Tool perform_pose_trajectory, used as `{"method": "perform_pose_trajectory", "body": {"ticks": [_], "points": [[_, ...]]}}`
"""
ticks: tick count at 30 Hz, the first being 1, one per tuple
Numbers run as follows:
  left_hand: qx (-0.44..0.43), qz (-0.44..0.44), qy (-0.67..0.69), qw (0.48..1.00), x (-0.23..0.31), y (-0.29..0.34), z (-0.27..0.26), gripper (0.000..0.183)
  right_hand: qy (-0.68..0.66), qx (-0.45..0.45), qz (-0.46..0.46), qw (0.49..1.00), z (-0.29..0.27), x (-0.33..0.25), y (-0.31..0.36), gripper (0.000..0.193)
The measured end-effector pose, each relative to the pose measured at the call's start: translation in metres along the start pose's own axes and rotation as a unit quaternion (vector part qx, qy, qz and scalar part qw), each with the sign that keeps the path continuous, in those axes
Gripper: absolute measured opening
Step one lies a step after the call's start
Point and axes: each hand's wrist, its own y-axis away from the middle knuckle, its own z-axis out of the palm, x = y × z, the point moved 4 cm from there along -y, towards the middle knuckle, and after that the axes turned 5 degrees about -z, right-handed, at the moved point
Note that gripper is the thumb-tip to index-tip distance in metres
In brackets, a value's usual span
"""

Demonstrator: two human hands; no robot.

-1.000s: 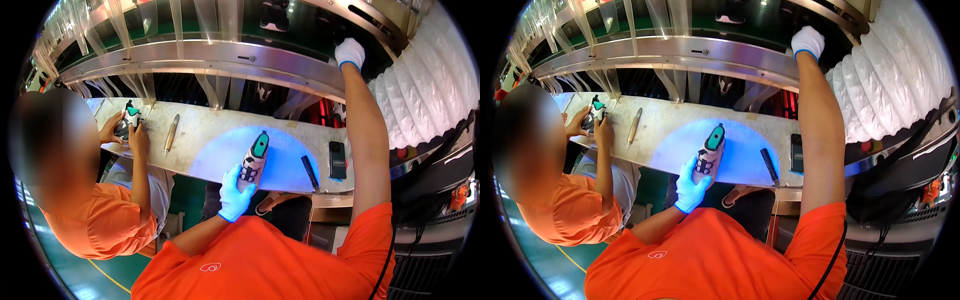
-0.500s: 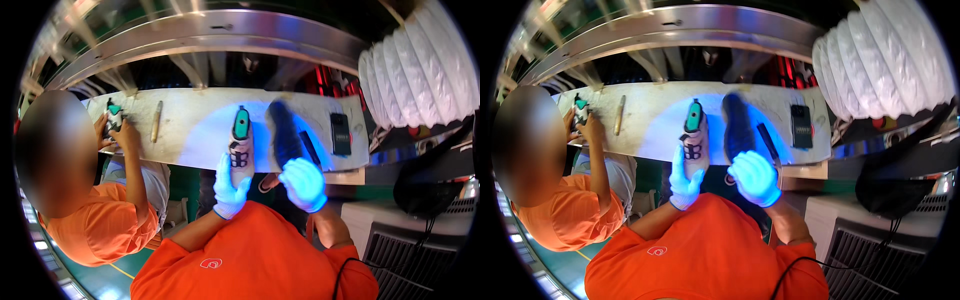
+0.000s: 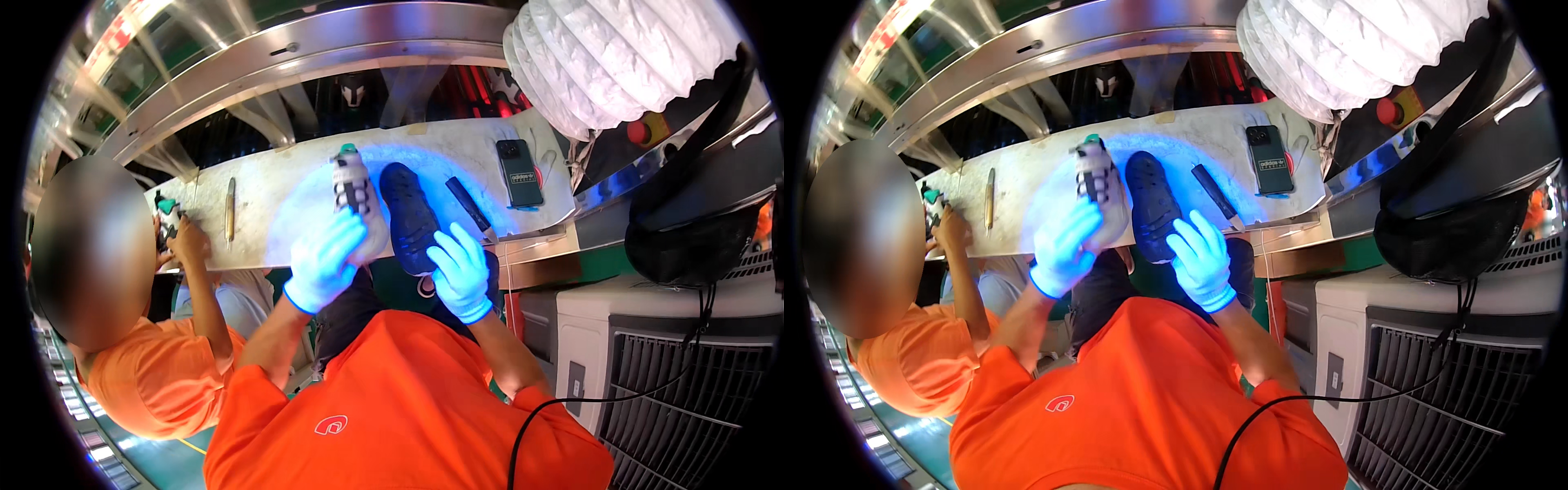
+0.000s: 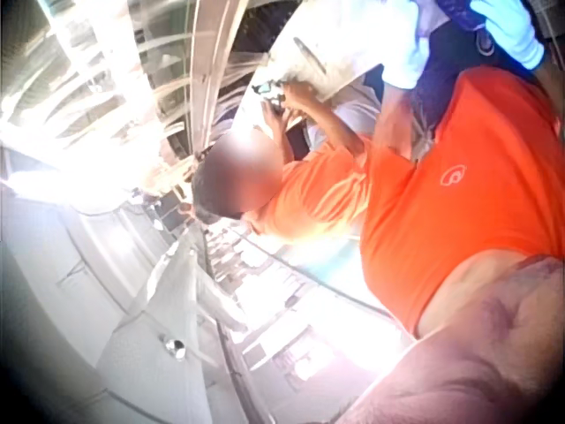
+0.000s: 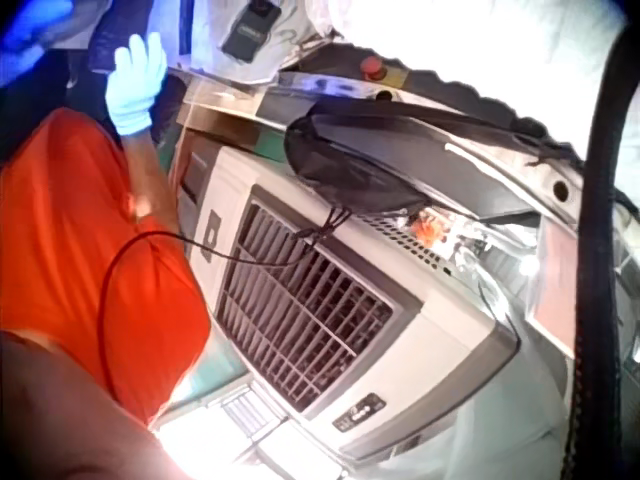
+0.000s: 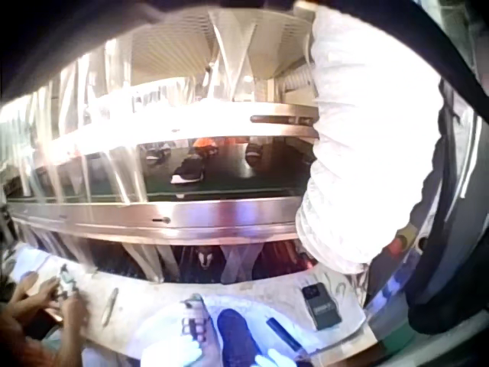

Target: The person assembles a sneaker by hand, pressing the sole onto the upper part of the shoe. They repeatedly squeeze and adjust the shoe to ensure the components are properly aligned and attached. The person handles the shoe with gloved hands, rotating it to work on different sections of the sole.

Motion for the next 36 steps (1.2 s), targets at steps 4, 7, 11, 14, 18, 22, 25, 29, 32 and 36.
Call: {"method": "perform_pose_trajectory", "body": {"ticks": [4, 7, 11, 14, 18, 22, 25, 29, 32, 36], "points": [[-0.11, -0.2, 0.158, 0.961, 0.025, -0.069, -0.044, 0.051, -0.204, 0.063, -0.042, 0.976, -0.072, -0.05, -0.058, 0.034], [-0.106, -0.261, 0.235, 0.93, 0.04, -0.066, -0.036, 0.061, -0.352, -0.005, 0.144, 0.925, -0.09, -0.061, -0.072, 0.037], [0.054, -0.237, 0.294, 0.924, 0.047, -0.027, 0.005, 0.049, -0.507, 0.077, 0.258, 0.819, -0.055, -0.041, -0.068, 0.04], [0.092, -0.146, 0.316, 0.933, 0.054, -0.013, 0.015, 0.037, -0.528, 0.078, 0.256, 0.806, -0.05, -0.032, -0.067, 0.034], [0.012, -0.007, 0.197, 0.98, 0.066, -0.02, -0.004, 0.028, -0.532, 0.044, 0.228, 0.814, -0.054, -0.021, -0.066, 0.027], [0.034, -0.07, 0.266, 0.961, 0.076, -0.006, -0.009, 0.022, -0.531, 0.065, 0.205, 0.82, -0.05, -0.024, -0.055, 0.03], [0.047, -0.155, 0.353, 0.922, 0.082, 0.013, -0.005, 0.025, -0.493, 0.083, 0.168, 0.85, -0.049, -0.039, -0.05, 0.033], [0.097, -0.232, 0.424, 0.87, 0.09, 0.029, 0.003, 0.034, -0.433, 0.096, 0.138, 0.885, -0.051, -0.058, -0.048, 0.037], [0.123, -0.277, 0.464, 0.833, 0.094, 0.036, 0.005, 0.031, -0.405, 0.111, 0.129, 0.898, -0.047, -0.069, -0.044, 0.037], [0.127, -0.291, 0.476, 0.82, 0.094, 0.038, -0.001, 0.028, -0.384, 0.108, 0.121, 0.909, -0.047, -0.077, -0.046, 0.039]]}}
